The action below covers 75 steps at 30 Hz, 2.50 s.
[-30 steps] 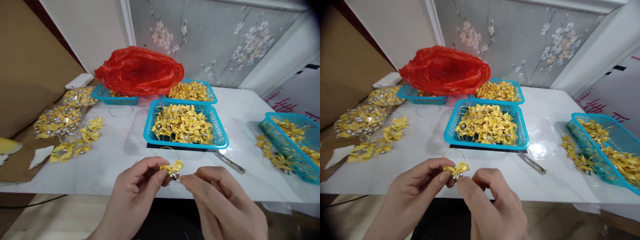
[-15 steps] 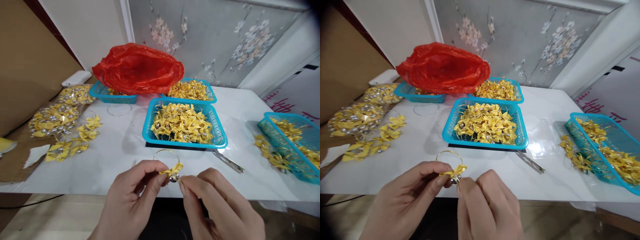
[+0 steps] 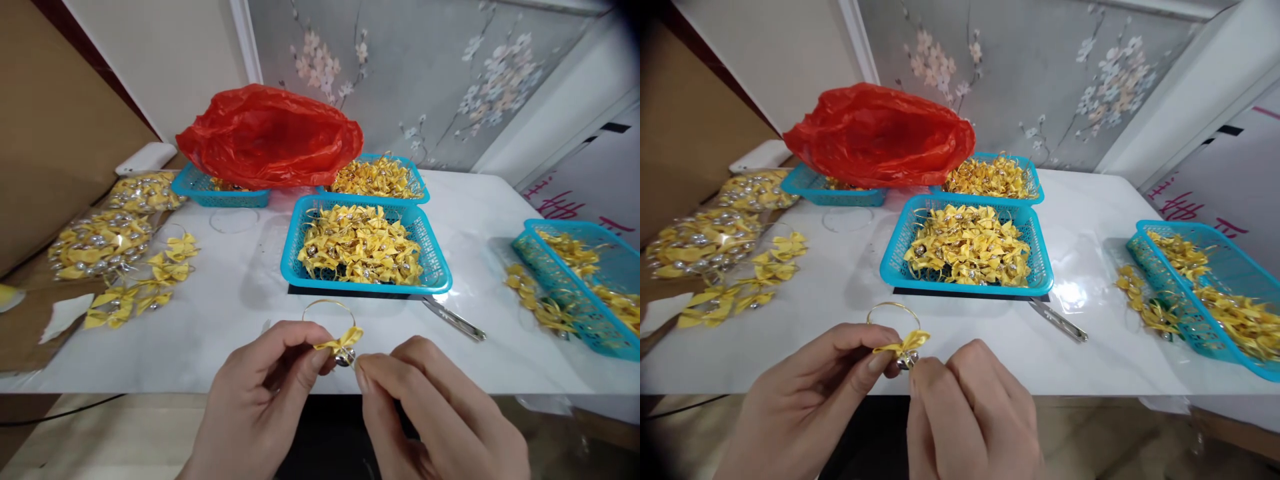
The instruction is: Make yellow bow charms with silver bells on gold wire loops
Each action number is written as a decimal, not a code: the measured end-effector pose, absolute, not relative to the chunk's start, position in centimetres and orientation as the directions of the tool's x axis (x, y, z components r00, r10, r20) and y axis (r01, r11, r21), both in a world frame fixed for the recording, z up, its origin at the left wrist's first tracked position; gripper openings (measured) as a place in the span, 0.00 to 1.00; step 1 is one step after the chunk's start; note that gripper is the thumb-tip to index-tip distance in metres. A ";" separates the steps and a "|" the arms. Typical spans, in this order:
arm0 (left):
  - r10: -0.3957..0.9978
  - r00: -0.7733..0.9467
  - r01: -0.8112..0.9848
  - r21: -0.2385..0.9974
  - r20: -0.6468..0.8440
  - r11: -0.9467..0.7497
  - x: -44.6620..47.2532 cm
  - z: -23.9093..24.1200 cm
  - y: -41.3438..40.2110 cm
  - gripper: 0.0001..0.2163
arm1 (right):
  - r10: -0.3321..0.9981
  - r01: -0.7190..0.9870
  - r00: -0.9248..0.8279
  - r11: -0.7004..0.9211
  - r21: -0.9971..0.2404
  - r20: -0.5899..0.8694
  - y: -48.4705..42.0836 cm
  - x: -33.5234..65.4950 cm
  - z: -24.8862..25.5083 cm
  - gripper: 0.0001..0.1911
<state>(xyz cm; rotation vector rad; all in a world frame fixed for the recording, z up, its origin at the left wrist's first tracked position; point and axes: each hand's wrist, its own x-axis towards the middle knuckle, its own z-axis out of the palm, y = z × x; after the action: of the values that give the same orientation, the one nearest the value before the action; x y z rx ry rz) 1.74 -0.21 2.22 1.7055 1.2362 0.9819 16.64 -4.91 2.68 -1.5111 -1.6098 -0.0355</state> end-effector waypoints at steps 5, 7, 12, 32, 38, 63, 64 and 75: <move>0.967 0.223 0.333 0.923 0.124 -0.195 1.7 2.2 -0.1 0.09 | 0.761 0.809 0.184 0.242 -0.536 0.622 -4.9 16.5 2.5 0.08; 0.966 0.225 0.338 0.920 0.127 -0.200 1.7 2.2 -0.2 0.08 | 0.764 0.808 0.184 0.242 -0.538 0.619 -4.9 16.5 2.4 0.08; 0.958 0.224 0.407 0.876 0.180 -0.260 1.7 2.1 -0.5 0.10 | 0.784 0.798 0.165 0.250 -0.548 0.598 -5.1 16.6 2.4 0.07; 0.963 0.267 0.240 0.966 0.025 -0.092 1.6 2.4 0.0 0.08 | 0.863 0.738 0.149 0.228 -0.635 0.483 -5.3 17.5 2.3 0.07; 0.960 0.267 0.269 0.949 0.090 -0.164 1.8 2.5 -0.2 0.09 | 0.853 0.739 0.131 0.256 -0.623 0.505 -5.2 17.5 2.3 0.07; 0.956 0.185 0.296 0.914 0.229 -0.276 2.4 1.9 -0.8 0.13 | 0.854 0.676 0.192 0.242 -0.696 0.483 -4.8 16.6 1.9 0.08; 0.950 0.171 0.288 0.909 0.262 -0.302 2.3 1.7 -0.8 0.14 | 0.855 0.671 0.200 0.236 -0.702 0.478 -4.9 16.5 1.8 0.07; 0.940 0.221 0.080 0.956 0.260 -0.283 2.5 2.0 -1.3 0.14 | 0.831 0.638 0.204 0.287 -0.715 0.517 -5.0 16.5 1.5 0.08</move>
<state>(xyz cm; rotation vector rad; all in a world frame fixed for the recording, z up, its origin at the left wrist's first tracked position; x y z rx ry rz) 2.52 -1.26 1.95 1.5858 0.9849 1.1902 16.49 -4.97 1.54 -1.4216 -1.5043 0.2312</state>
